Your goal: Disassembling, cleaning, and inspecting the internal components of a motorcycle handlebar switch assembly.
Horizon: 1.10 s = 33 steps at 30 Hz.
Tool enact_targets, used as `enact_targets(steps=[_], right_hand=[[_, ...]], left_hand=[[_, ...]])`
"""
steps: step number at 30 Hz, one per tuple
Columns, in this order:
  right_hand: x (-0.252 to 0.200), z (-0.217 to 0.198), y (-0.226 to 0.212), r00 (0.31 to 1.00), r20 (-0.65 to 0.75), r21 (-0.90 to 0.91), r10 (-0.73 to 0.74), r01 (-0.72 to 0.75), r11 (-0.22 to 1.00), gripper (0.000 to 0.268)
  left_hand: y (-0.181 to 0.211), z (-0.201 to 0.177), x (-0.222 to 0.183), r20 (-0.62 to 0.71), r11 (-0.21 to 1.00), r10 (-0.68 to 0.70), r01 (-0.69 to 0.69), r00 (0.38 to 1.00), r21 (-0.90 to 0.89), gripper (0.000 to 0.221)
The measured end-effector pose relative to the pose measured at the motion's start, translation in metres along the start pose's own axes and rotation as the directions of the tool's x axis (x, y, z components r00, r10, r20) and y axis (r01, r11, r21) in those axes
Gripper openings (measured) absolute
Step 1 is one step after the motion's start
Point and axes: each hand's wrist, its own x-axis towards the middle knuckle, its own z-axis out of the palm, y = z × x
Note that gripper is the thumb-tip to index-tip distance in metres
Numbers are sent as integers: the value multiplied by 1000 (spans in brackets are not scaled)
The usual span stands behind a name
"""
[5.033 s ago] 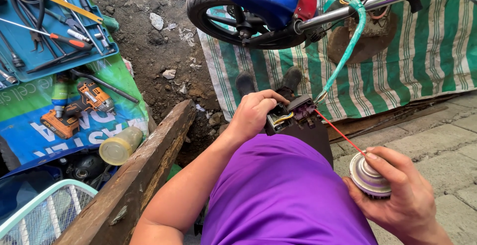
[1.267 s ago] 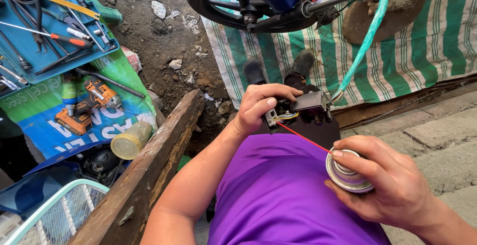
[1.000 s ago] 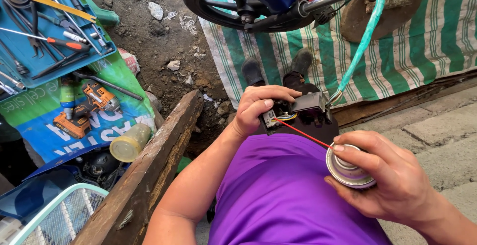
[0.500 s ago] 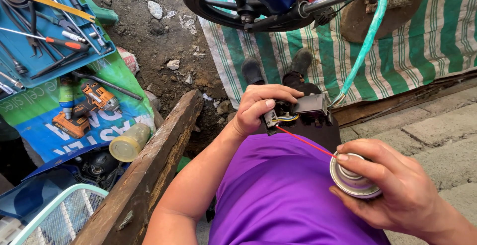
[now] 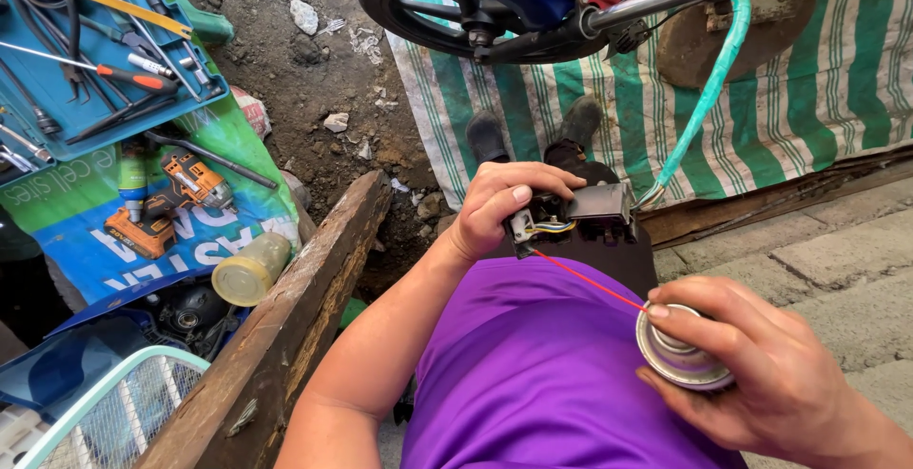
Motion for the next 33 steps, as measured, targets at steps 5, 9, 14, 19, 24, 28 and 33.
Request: enact_targets(steps=[5, 9, 14, 19, 24, 28, 33], right_hand=[[3, 5, 6, 1000, -28, -29, 15, -16, 999, 67], [-7, 4, 8, 999, -13, -54, 39, -39, 998, 67], [-1, 4, 2, 999, -32, -58, 36, -38, 998, 64], [11, 6, -1, 1000, -26, -52, 7, -9, 999, 61], [14, 5, -2, 999, -32, -56, 18, -20, 998, 62], [3, 2, -4, 1000, -1, -31, 9, -9, 999, 63], [-20, 5, 3, 998, -17, -81, 66, -68, 994, 69]], left_hand=[[-2, -1, -2, -9, 1000, -2, 1, 1000, -11, 58], [1, -4, -1, -13, 1000, -12, 12, 1000, 15, 58], [2, -3, -1, -10, 1000, -29, 29, 1000, 9, 56], [3, -4, 0, -2, 1000, -21, 21, 1000, 18, 56], [5, -6, 1, -1, 999, -33, 33, 999, 37, 56], [1, -6, -2, -7, 999, -37, 37, 999, 37, 55], [-1, -8, -4, -24, 998, -54, 55, 998, 31, 54]])
